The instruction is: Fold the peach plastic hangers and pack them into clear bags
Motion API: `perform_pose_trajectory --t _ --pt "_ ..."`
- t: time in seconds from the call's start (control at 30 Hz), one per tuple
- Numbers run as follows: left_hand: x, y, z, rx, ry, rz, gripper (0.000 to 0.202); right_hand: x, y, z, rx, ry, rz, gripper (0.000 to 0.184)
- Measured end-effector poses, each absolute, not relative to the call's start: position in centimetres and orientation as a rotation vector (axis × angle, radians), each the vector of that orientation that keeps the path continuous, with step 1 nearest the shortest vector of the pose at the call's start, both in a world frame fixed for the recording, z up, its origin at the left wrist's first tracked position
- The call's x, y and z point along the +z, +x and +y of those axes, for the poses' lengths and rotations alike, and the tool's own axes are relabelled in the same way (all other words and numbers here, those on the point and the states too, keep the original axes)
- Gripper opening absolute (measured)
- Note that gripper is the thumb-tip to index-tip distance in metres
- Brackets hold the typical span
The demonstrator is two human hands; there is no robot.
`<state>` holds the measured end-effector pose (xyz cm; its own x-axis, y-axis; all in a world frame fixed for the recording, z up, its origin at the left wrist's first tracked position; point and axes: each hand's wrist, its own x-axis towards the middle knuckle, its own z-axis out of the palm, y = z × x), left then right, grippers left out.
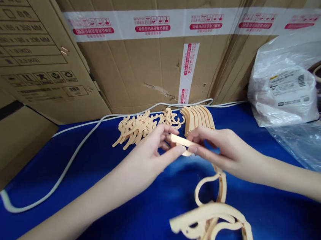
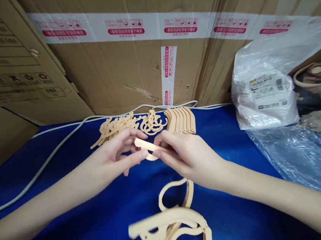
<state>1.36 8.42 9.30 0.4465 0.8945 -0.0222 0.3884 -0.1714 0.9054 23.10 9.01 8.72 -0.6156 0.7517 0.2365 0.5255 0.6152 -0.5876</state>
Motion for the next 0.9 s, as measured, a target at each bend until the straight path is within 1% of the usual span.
perform_pose_trajectory --t 0.07,0.17,0.27,0.37,0.43,0.5,0.57,0.6,0.63,0.7,0.77,0.83,0.9 --pt "9.4 1.5 9.2 0.678 1.636 1.065 0.021 9.4 22.9 9.5 0.417 -0.960 -2.393 0.012" --pt "9.2 1.7 10.0 0.755 1.659 1.113 0.023 9.7 22.4 10.3 0.034 -0.917 -2.427 0.016" --pt "8.7 1.7 10.2 0.905 1.734 1.198 0.030 9.6 21.9 11.1 -0.383 -0.917 -2.419 0.022" --pt "8.4 1.7 10.2 0.967 1.780 1.240 0.037 9.3 21.7 11.9 -0.777 -0.892 -2.415 0.029" --pt "8.2 1.8 10.1 0.950 1.887 1.265 0.036 8.8 21.5 12.2 -0.899 -0.836 -2.469 0.033" --pt "8.1 1.9 10.2 0.907 2.076 1.336 0.035 8.1 21.3 12.5 -0.898 -0.804 -2.533 0.034" --pt "7.7 2.1 10.4 0.823 2.271 1.465 0.035 7.4 21.2 12.8 -0.766 -0.860 -2.574 0.033" --pt "7.5 2.2 10.6 0.768 2.345 1.532 0.034 7.2 21.2 13.0 -0.625 -0.918 -2.589 0.030" --pt "7.3 2.2 10.9 0.710 2.400 1.591 0.033 7.0 21.3 13.3 -0.409 -0.974 -2.601 0.027" --pt "7.0 2.0 11.6 0.609 2.458 1.682 0.031 7.1 21.6 14.0 0.189 -1.037 -2.545 0.023" --pt "7.1 1.1 12.8 0.581 2.433 1.722 0.030 7.6 22.1 14.8 0.771 -1.025 -2.349 0.026" --pt "7.3 -0.4 14.5 0.634 2.322 1.708 0.034 8.3 22.6 15.5 1.139 -0.996 -2.122 0.029" --pt "7.6 -2.5 16.5 0.668 2.220 1.678 0.039 8.9 22.9 16.0 1.333 -0.983 -1.957 0.029"
